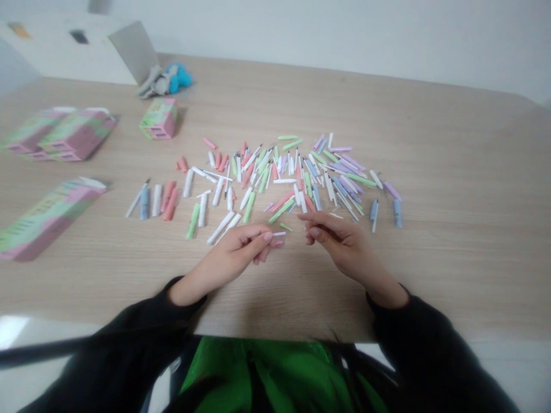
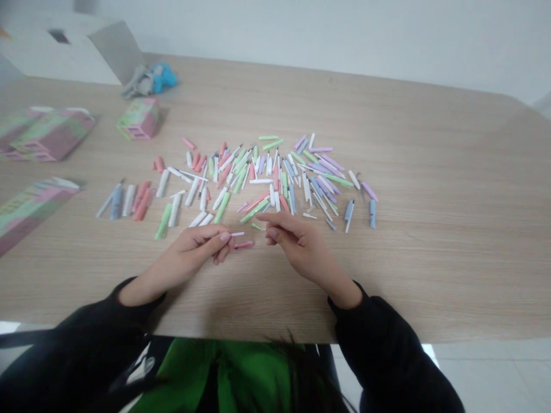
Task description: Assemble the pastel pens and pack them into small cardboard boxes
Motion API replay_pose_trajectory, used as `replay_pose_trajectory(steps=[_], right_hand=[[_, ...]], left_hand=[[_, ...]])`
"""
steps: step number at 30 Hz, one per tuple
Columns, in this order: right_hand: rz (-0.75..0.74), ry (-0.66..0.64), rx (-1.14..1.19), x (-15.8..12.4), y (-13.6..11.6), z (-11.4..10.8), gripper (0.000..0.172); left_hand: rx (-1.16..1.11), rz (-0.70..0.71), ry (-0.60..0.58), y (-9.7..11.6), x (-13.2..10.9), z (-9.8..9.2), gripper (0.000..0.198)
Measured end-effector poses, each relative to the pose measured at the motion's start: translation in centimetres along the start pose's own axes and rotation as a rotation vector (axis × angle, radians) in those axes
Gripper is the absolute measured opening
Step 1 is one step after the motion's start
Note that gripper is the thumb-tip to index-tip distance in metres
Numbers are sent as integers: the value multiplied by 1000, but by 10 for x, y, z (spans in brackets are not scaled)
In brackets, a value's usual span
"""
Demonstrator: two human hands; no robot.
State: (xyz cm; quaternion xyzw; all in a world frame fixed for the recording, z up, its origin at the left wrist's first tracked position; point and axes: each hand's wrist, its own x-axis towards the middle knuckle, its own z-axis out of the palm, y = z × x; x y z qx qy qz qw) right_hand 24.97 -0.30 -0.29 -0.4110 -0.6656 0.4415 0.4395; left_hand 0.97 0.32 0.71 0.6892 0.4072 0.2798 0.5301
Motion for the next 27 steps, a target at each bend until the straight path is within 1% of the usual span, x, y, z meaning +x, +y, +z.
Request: replay_pose_trajectory(steps=[3, 5, 8, 12, 14, 17, 21, 27], right_hand=[[0, 19, 3, 0, 2, 0, 17], [62, 46, 95, 1, 2, 1, 19], [135, 69, 206, 2, 2, 5, 27], [120, 91, 227, 3, 5, 11, 30], [142, 80, 291, 3, 8, 13, 29], [196, 31, 363, 2, 10, 16, 26], [239, 17, 334, 0, 7, 18, 27], [229, -12, 283, -1, 4, 21, 23]], left_hand=[[-11, -2, 2, 0, 0, 0, 42], [-20, -4, 2, 1, 0, -1, 41], [-38, -3, -3, 1, 0, 0, 42], [-62, -3, -13, 0, 2, 1, 43], [-68, 1, -16, -1, 2, 1, 42], [-64, -4, -15, -2, 2, 1, 43], [-40, 0, -20, -5, 0, 1, 43], [-33, 11, -38, -6, -2, 1, 41]])
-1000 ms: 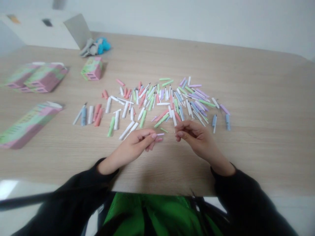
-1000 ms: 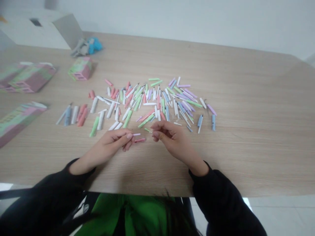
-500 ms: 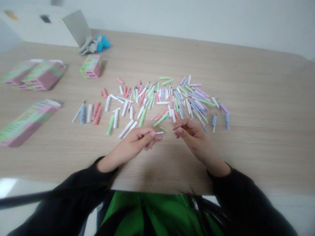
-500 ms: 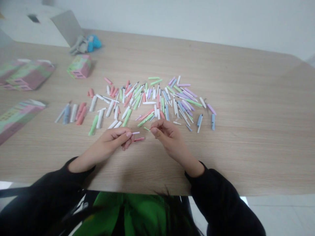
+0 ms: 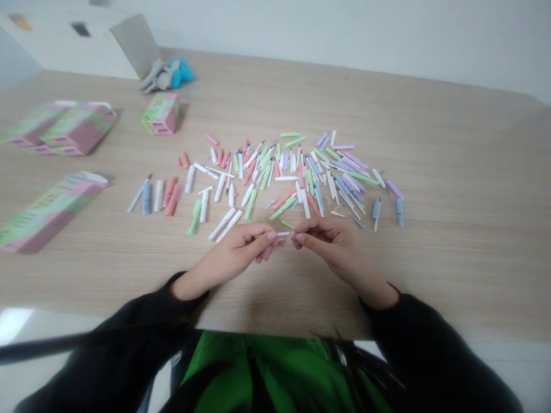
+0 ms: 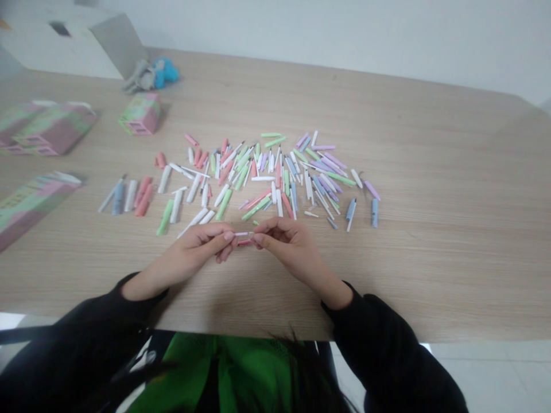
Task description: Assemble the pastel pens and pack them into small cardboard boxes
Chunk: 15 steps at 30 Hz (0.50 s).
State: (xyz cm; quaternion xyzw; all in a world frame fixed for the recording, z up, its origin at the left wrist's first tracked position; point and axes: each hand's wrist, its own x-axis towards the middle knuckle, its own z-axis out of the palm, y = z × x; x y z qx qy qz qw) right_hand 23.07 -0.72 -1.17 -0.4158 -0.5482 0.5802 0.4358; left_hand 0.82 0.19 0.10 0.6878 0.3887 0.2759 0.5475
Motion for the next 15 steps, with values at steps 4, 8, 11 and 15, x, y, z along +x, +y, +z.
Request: replay_pose_trajectory(steps=[4, 8, 11, 15], right_hand=[[-17, -19, -39, 0, -1, 0, 21], [-55, -37, -91, -1, -1, 2, 21], [-55, -75, -80, -3, 0, 4, 20], [-25, -120, -29, -4, 4, 8, 16]], left_hand=[[25, -2, -11, 1, 1, 1, 42], [66, -1, -14, 2, 1, 1, 41], [62, -19, -61, 2, 1, 2, 35], [-45, -58, -103, -2, 1, 2, 28]])
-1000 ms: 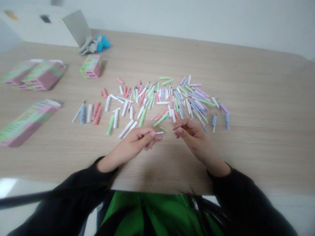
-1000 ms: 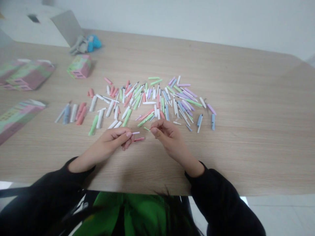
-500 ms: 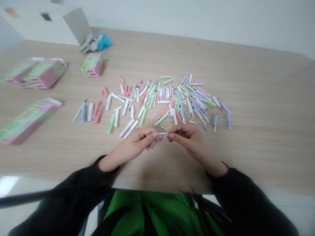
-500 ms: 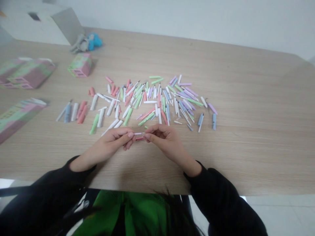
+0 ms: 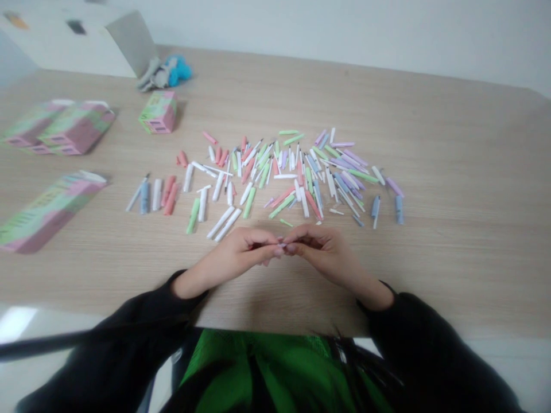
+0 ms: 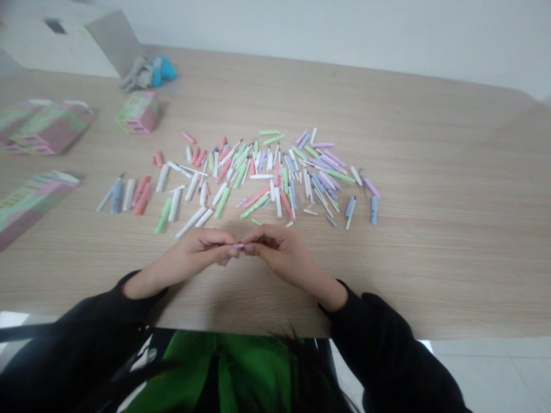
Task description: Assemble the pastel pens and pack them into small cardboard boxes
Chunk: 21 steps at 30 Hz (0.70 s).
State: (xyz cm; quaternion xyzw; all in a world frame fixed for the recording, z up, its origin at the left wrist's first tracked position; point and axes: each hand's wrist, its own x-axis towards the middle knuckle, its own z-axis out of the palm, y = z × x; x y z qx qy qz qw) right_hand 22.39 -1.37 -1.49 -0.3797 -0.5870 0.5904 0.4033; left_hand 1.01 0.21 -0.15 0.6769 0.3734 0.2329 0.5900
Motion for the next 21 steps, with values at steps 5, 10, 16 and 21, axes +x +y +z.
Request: replay_pose_trajectory(steps=[5, 10, 16, 21], right_hand=[[-94, -58, -33, -2, 3, 2, 16], [-215, -151, -180, -6, 1, 4, 27], [-170, -176, -89, -11, -1, 14, 29], [-194, -126, -26, -9, 0, 15, 21]], left_hand=[[-44, -36, 7, -5, 3, -4, 25], [-84, -17, -35, -6, 3, -4, 25], [-142, 16, -86, -4, 3, 0, 29], [-52, 100, -71, -11, 4, -2, 46]])
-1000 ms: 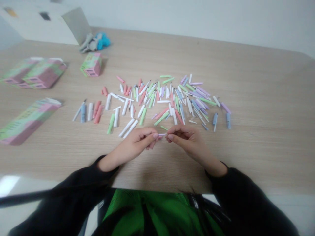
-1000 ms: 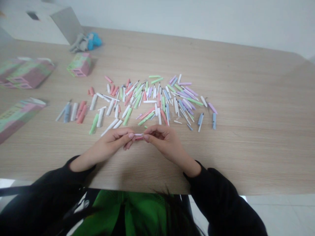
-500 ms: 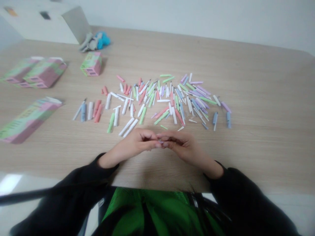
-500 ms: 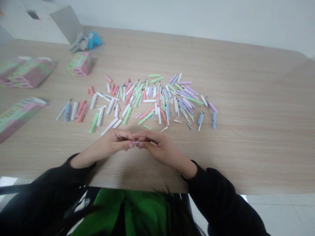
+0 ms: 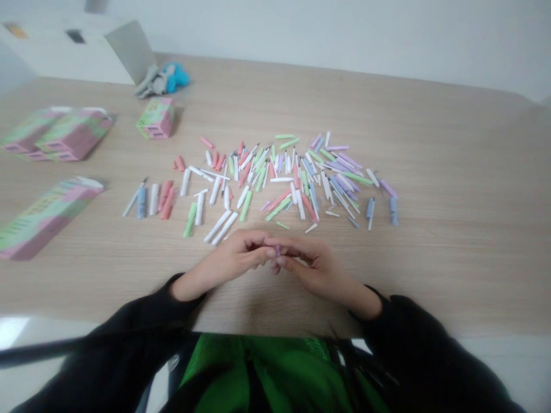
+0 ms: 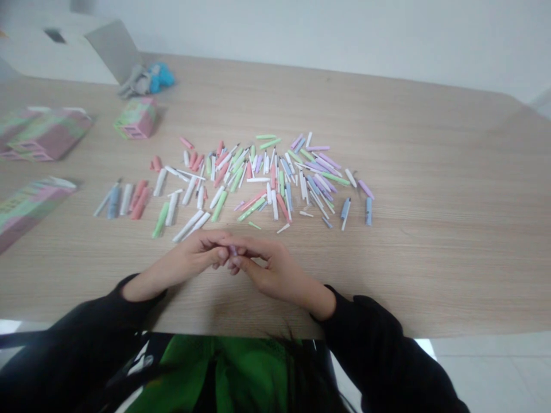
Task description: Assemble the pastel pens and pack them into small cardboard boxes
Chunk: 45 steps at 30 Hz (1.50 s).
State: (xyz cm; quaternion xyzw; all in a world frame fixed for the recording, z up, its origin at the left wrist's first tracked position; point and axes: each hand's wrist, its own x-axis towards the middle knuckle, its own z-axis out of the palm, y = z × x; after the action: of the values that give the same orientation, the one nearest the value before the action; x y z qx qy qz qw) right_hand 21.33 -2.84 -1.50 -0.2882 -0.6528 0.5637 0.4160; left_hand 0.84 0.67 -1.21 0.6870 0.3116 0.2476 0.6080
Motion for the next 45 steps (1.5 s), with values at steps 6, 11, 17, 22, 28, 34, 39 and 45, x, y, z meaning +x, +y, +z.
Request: replay_pose_trajectory(steps=[6, 11, 17, 22, 28, 34, 39, 45], right_hand=[[19, 160, 5, -1, 2, -24, 13], [54, 384, -78, 0, -4, -58, 12], [84, 395, -193, 0, -3, -70, 16], [137, 318, -298, 1, 4, -65, 20], [136, 377, -192, 0, 4, -69, 25], [26, 482, -225, -6, -14, -84, 19], [-84, 700, -235, -27, -26, -119, 20], [-65, 870, -239, -51, -18, -151, 26]], left_hand=[[184, -20, 206, 4, -3, -4, 62], [521, 40, 231, 6, -4, -3, 42], [589, 76, 178, 0, -4, -1, 36], [559, 43, 203, 1, -4, -13, 43], [446, 3, 276, 18, -10, -51, 45], [459, 16, 294, 52, 16, -76, 42], [714, 87, 41, 76, 89, -72, 43], [1158, 277, -155, 75, 205, -63, 30]])
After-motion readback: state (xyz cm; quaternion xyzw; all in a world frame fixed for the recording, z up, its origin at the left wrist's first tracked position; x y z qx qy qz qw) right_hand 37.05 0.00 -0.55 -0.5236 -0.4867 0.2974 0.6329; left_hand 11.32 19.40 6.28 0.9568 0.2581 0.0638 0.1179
